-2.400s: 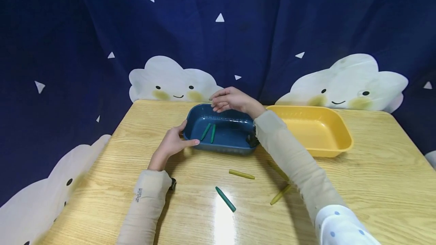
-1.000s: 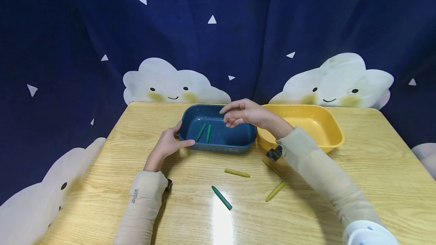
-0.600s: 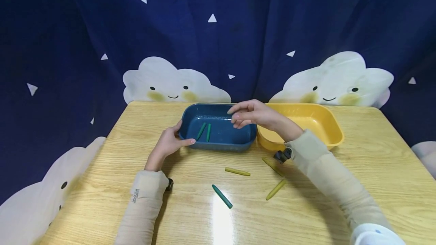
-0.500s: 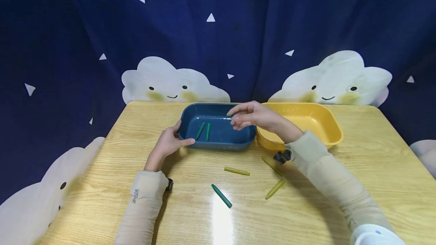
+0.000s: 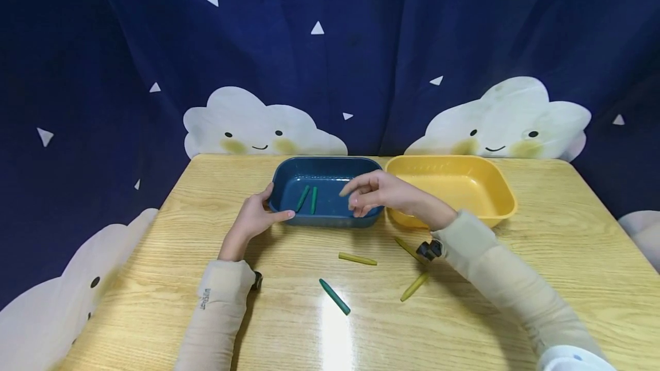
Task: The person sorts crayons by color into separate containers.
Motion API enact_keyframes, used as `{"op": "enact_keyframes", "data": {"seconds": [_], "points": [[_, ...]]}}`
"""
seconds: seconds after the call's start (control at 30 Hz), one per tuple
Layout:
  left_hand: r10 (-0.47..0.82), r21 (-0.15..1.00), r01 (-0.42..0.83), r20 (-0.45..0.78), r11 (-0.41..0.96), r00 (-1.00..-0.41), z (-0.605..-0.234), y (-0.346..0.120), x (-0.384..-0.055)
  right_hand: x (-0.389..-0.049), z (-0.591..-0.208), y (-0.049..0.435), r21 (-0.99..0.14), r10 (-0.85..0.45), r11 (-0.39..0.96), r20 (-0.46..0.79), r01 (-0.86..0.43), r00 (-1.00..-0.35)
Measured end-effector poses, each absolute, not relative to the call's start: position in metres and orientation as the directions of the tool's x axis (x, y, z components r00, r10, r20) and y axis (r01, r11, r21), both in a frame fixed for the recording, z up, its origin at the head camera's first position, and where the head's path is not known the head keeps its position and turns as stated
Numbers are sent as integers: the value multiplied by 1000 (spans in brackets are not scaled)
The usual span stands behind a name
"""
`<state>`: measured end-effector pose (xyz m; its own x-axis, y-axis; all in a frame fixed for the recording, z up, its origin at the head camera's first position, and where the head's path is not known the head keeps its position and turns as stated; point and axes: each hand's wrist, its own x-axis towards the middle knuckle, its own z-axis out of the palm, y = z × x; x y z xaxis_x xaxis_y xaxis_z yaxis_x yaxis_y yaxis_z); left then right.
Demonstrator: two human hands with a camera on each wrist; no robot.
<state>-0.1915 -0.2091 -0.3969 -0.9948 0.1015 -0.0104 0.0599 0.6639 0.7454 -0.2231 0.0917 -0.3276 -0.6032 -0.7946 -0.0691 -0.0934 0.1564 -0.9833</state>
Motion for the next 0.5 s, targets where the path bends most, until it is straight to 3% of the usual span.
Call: {"op": "enact_keyframes", "data": {"seconds": [0.5], "points": [[107, 772, 58, -13, 633, -994, -396, -210, -190, -204, -360, 81, -981, -861, 190, -147, -39, -486]]}}
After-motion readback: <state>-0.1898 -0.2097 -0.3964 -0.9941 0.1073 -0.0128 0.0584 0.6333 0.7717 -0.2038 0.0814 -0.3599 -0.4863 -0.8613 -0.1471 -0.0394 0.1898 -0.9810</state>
